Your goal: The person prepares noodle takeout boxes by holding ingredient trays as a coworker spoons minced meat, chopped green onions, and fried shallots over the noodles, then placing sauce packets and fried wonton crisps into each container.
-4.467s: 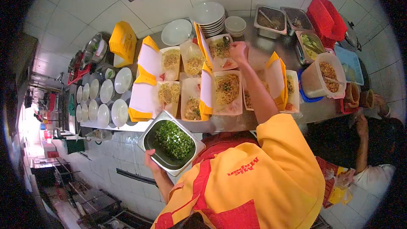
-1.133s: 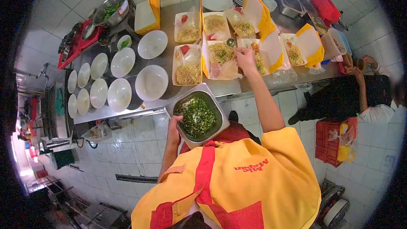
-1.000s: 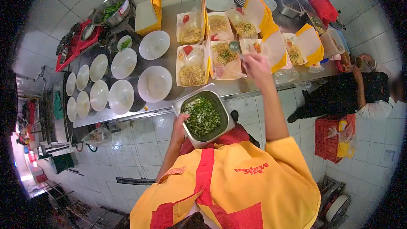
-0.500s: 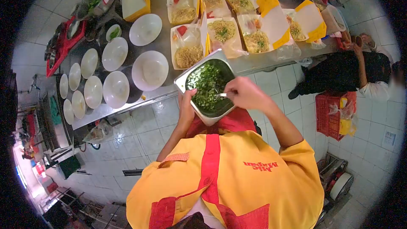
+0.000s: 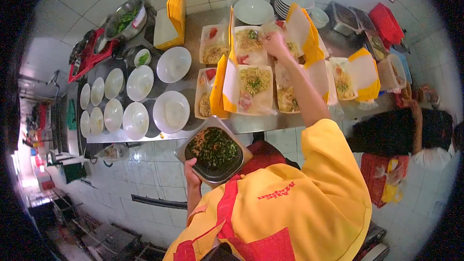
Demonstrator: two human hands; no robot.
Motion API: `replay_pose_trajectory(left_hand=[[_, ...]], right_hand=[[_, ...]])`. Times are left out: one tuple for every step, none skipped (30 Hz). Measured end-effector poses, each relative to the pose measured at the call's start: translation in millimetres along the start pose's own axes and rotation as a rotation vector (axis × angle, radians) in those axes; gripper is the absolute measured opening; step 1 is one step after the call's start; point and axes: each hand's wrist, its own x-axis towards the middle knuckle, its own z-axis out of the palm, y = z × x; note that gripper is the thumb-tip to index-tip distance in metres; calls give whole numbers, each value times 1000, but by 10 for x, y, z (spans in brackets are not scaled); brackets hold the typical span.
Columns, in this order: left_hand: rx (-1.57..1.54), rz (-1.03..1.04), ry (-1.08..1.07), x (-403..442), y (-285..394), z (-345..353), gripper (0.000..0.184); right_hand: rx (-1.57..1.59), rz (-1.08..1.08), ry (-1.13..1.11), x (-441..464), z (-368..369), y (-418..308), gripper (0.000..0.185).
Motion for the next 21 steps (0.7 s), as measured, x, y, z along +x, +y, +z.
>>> replay_pose_trajectory(left_hand=[[-13,9,37,-75,-1,11,44],[-26,18,75,-150,-2,23,44],[-48,-27,139,-232,10,35,44],[-72,-74,202,-295,17,61,45],[-72,-68,217,-349,43,138,45],[-86,-52,283,-389,70,238,39],[-102,-36,346,-409,75,300,33],[-100,-18,363,-412,72,313,31],[-104,-14,365,-413,73,314,31],[-95,-16,369,-417,84,303,31],[-84,-20,371,-426,98,293,32],[-84,-17,366,-401,111,298,32],[-85,-12,354,-364,128,309,33],[-86,-10,344,-335,148,317,35],[-85,-11,335,-319,172,312,36],[-42,-52,349,-303,203,291,38],[-43,-52,345,-262,235,270,38],[-12,-45,278,-202,265,245,39],[19,-41,215,-172,282,181,41],[62,-35,209,-100,194,-40,43],[62,-46,213,-79,175,-148,43]], right_hand=[[-85,20,74,64,139,114,21],[-169,40,149,101,228,143,20],[-160,31,132,141,266,178,20],[-136,45,178,162,276,223,18],[-112,63,226,150,275,230,17],[-48,66,163,142,269,229,15],[-44,63,157,144,266,218,15],[-4,174,123,136,234,144,15],[34,284,89,133,206,86,15],[34,279,88,129,198,106,15],[-16,130,178,110,200,179,14],[-65,-20,271,113,199,244,13],[-65,-22,276,148,207,295,13],[6,116,203,171,206,293,13],[76,257,129,153,200,304,14],[75,263,130,90,159,334,14],[309,386,21,21,31,203,12],[542,500,-90,-40,-112,6,11],[539,496,-90,-150,-253,-224,11],[674,472,-176,-330,-413,-483,10],[809,451,-261,-530,-540,-720,10]])
